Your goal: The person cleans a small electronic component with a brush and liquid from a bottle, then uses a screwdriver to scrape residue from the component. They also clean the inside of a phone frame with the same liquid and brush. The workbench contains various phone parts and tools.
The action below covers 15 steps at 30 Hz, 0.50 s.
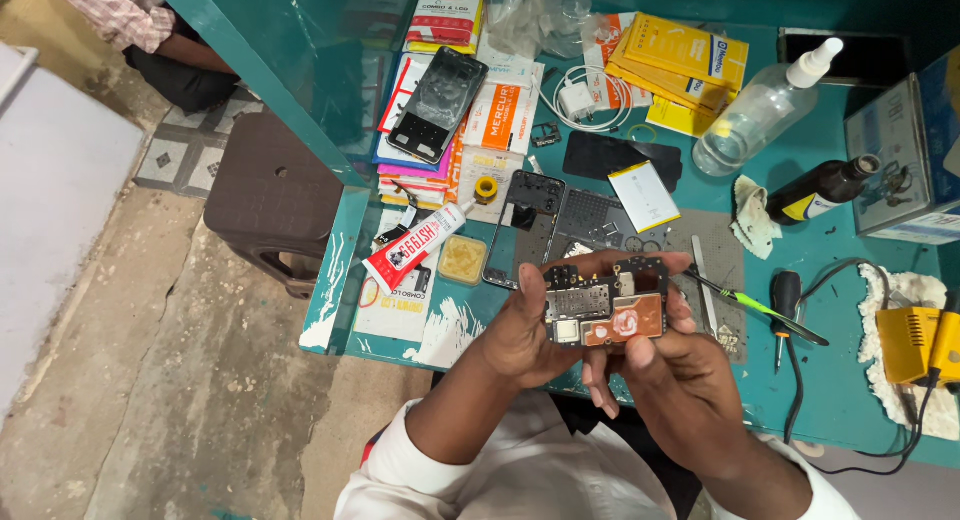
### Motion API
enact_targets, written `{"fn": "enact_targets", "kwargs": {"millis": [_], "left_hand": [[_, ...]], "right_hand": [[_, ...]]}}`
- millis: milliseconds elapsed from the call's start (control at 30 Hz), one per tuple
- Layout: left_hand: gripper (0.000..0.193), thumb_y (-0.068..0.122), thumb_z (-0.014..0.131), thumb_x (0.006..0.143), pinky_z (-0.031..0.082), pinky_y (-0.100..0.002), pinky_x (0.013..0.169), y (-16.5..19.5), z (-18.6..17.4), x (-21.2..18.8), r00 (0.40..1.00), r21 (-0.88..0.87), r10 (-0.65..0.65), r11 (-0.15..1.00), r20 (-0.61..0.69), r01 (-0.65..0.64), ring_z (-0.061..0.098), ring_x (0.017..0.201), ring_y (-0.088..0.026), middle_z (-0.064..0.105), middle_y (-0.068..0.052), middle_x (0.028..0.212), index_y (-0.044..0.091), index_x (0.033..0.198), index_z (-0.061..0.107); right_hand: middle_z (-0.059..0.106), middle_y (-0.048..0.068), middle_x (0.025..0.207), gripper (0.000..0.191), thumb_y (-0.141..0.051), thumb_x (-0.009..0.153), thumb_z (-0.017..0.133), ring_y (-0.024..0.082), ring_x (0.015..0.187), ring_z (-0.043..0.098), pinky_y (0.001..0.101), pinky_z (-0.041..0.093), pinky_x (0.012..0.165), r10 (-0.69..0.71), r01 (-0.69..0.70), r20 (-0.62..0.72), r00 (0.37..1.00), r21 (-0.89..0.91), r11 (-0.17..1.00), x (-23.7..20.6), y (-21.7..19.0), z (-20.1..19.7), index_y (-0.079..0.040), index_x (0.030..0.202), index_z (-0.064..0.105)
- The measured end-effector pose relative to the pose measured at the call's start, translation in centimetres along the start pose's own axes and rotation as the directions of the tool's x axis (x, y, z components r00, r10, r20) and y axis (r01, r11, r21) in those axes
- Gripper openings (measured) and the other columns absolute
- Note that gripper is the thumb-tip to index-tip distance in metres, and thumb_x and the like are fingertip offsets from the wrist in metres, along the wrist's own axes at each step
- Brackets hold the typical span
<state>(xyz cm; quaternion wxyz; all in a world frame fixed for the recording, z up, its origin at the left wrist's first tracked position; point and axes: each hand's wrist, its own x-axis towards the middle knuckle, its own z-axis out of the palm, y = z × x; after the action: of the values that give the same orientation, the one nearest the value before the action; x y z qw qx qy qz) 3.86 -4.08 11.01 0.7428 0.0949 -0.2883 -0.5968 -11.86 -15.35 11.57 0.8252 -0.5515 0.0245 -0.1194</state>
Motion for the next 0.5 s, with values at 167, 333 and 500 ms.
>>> {"fn": "enact_targets", "kwargs": {"millis": [167, 333, 500], "left_hand": [[0.123, 0.085, 0.055, 0.090, 0.063, -0.033, 0.065, 0.2, 0.3, 0.1, 1.000, -0.006, -0.008, 1.000, -0.008, 0.008, 0.071, 0.079, -0.016, 0.058, -0.025, 0.134, -0.012, 0.161, 0.030], [0.117, 0.085, 0.055, 0.088, 0.059, -0.031, 0.085, 0.2, 1.6, -0.3, 0.987, 0.053, 0.075, 0.996, -0.141, -0.068, 0.066, 0.119, -0.020, 0.058, -0.020, 0.136, -0.004, 0.161, 0.034], [0.109, 0.079, 0.058, 0.087, 0.047, -0.043, 0.118, -0.1, 1.8, 0.0, 0.943, 0.093, 0.170, 0.984, -0.287, -0.149, 0.058, 0.138, -0.022, 0.059, -0.014, 0.142, 0.002, 0.160, 0.037]], "right_hand": [[0.068, 0.019, 0.102, 0.039, -0.023, 0.113, 0.046, 0.024, 0.081, 0.065, 0.0349, 0.053, 0.064, -0.010, 0.010, 0.000, 1.000, 0.040, 0.999, 0.1, -0.1, 0.1, 0.010, 0.115, 0.066], [0.073, 0.013, 0.094, 0.024, -0.015, 0.103, 0.059, 0.018, 0.078, 0.068, 0.0309, 0.056, 0.066, -0.204, 0.142, -0.126, 0.971, -0.387, 0.911, 0.4, -1.4, 1.0, 0.003, 0.114, 0.070], [0.066, 0.015, 0.104, 0.056, -0.013, 0.073, 0.097, 0.027, 0.089, 0.067, 0.0345, 0.057, 0.076, -0.724, 0.309, 0.153, 0.673, -0.947, 0.087, 2.0, -2.9, 1.9, -0.001, 0.116, 0.063]]}}
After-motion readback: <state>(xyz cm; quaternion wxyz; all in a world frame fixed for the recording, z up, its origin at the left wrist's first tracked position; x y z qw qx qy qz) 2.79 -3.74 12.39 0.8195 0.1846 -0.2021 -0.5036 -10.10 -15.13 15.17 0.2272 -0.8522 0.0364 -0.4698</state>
